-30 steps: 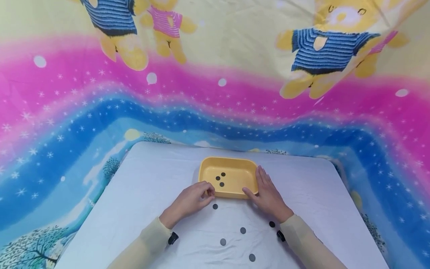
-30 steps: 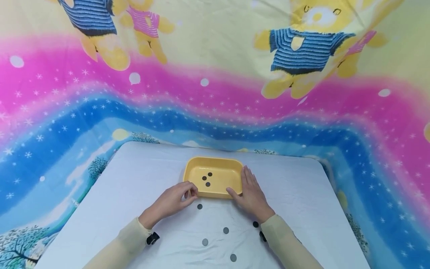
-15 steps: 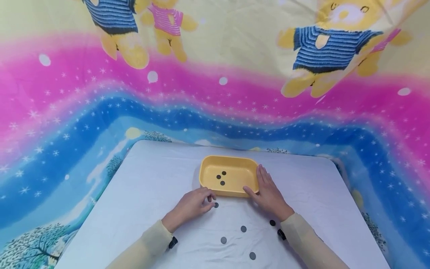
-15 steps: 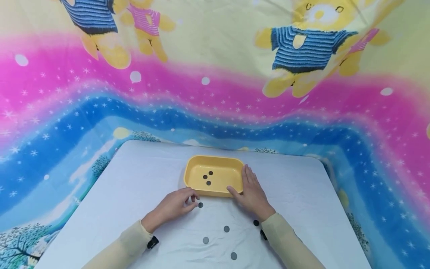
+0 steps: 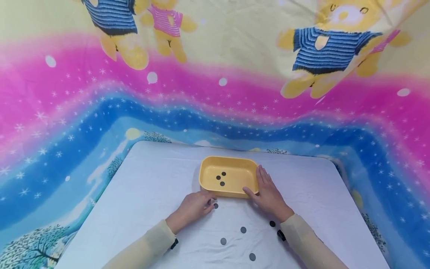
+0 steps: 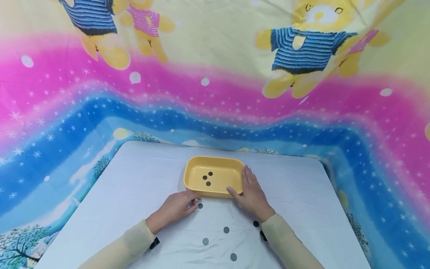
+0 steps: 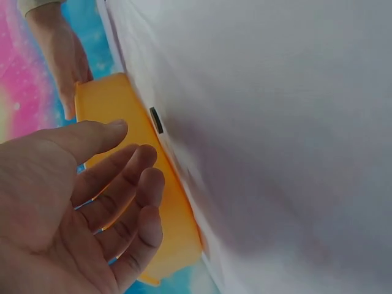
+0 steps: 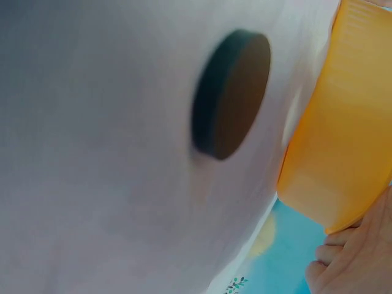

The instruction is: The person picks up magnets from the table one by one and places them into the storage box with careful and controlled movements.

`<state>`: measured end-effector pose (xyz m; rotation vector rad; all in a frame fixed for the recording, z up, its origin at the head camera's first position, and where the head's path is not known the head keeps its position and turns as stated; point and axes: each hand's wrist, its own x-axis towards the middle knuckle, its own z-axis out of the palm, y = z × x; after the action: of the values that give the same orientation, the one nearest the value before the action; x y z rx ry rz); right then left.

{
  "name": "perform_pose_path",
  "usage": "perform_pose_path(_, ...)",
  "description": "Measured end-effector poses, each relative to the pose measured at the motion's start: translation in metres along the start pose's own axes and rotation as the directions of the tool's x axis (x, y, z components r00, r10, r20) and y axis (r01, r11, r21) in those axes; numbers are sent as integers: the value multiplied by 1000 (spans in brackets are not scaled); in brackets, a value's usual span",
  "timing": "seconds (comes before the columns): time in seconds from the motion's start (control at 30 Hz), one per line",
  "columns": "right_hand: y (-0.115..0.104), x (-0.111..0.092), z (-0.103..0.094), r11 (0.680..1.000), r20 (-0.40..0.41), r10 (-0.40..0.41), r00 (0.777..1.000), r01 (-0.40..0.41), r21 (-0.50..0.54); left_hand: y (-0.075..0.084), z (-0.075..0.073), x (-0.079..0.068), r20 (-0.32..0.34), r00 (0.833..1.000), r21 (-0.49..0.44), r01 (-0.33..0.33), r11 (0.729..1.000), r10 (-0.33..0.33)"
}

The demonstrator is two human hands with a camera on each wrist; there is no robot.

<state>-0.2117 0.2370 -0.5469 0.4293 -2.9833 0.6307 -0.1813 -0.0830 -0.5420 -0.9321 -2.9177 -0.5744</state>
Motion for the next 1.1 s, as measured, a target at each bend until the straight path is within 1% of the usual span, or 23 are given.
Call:
perform_pose_path(0.3, -1, 0, 1, 1000, 2, 6, 1000, -6, -9, 2, 10, 3, -2, 999, 91, -52, 994, 52)
perform_pose_path(0.63, 1, -1, 2, 1000, -6, 3, 1000, -3, -7, 8, 12, 4, 10, 998, 189, -62, 980, 61)
perform_pose_path(0.93, 1, -2, 2, 1000, -12, -1, 1000, 1, 3, 10, 14, 3, 7, 998, 212, -55, 976, 55)
perform_pose_path(1.1, 0, -2, 2, 1000, -6, 9, 1000, -9, 0, 11, 15, 2, -3, 997, 224, -75, 972, 78)
